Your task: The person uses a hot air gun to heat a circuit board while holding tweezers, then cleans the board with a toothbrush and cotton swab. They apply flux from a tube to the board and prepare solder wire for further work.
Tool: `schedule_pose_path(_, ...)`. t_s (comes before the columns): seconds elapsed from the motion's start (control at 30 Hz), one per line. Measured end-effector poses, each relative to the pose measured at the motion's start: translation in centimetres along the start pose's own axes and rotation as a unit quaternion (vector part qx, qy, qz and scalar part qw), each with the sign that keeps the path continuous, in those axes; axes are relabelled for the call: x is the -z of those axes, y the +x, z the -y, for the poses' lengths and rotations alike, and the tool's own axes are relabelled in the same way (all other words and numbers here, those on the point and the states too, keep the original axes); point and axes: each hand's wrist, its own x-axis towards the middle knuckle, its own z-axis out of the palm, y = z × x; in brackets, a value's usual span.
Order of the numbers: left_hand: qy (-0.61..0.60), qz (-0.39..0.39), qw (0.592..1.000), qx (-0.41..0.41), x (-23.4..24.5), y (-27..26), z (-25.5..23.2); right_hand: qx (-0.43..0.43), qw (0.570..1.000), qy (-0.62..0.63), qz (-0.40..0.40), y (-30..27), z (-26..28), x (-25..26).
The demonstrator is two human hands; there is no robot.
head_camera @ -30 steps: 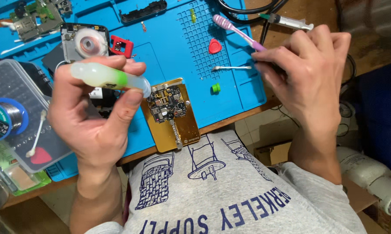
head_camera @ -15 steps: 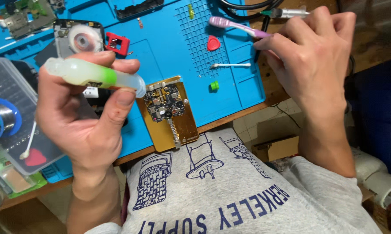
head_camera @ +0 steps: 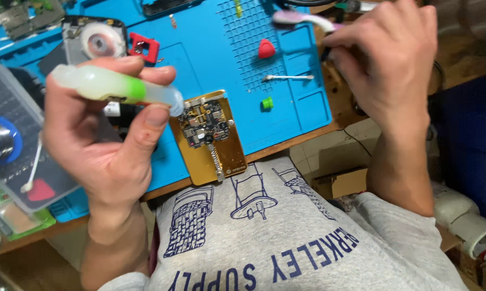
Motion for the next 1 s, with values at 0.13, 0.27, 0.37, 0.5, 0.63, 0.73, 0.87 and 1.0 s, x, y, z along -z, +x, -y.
schedule_pose_path(0.13, -0.023, 0.002, 1.000, 0.001, -0.1, 0.1, -0.3, -0.047, 0.974, 0.215, -0.044, 0.1, 1.0, 0.4)
schedule_pose_path(0.27, -0.038, 0.016, 0.999, 0.005, -0.2, 0.5, -0.6, -0.076, 0.905, 0.385, -0.163, 0.7, 2.7, 0.4)
schedule_pose_path(0.37, -0.069, 0.037, 0.997, 0.016, -0.2, 0.5, -0.6, -0.080, 0.855, 0.442, -0.260, 0.8, 3.6, -0.3)
schedule_pose_path(0.5, -0.166, 0.029, 0.985, 0.039, -1.1, 0.0, -0.1, -0.070, 0.807, 0.484, -0.330, -0.1, 4.8, -1.6)
schedule_pose_path(0.63, -0.184, 0.020, 0.982, -0.047, -1.5, 0.5, 0.0, -0.031, 0.881, 0.436, -0.183, 2.0, 8.7, -0.5)
schedule_pose_path(0.73, -0.171, 0.023, 0.983, -0.069, -1.3, 0.5, 0.2, -0.005, 0.888, 0.448, -0.104, 3.1, 9.8, -0.2)
schedule_pose_path(0.87, -0.210, 0.010, 0.977, -0.035, -1.0, 0.1, 0.7, -0.029, 0.905, 0.424, -0.028, 3.4, 10.1, 0.7)
schedule_pose_path(1.0, -0.236, 0.012, 0.971, -0.023, -0.8, -0.1, 1.1, -0.066, 0.906, 0.418, 0.003, 3.2, 10.7, 0.9)
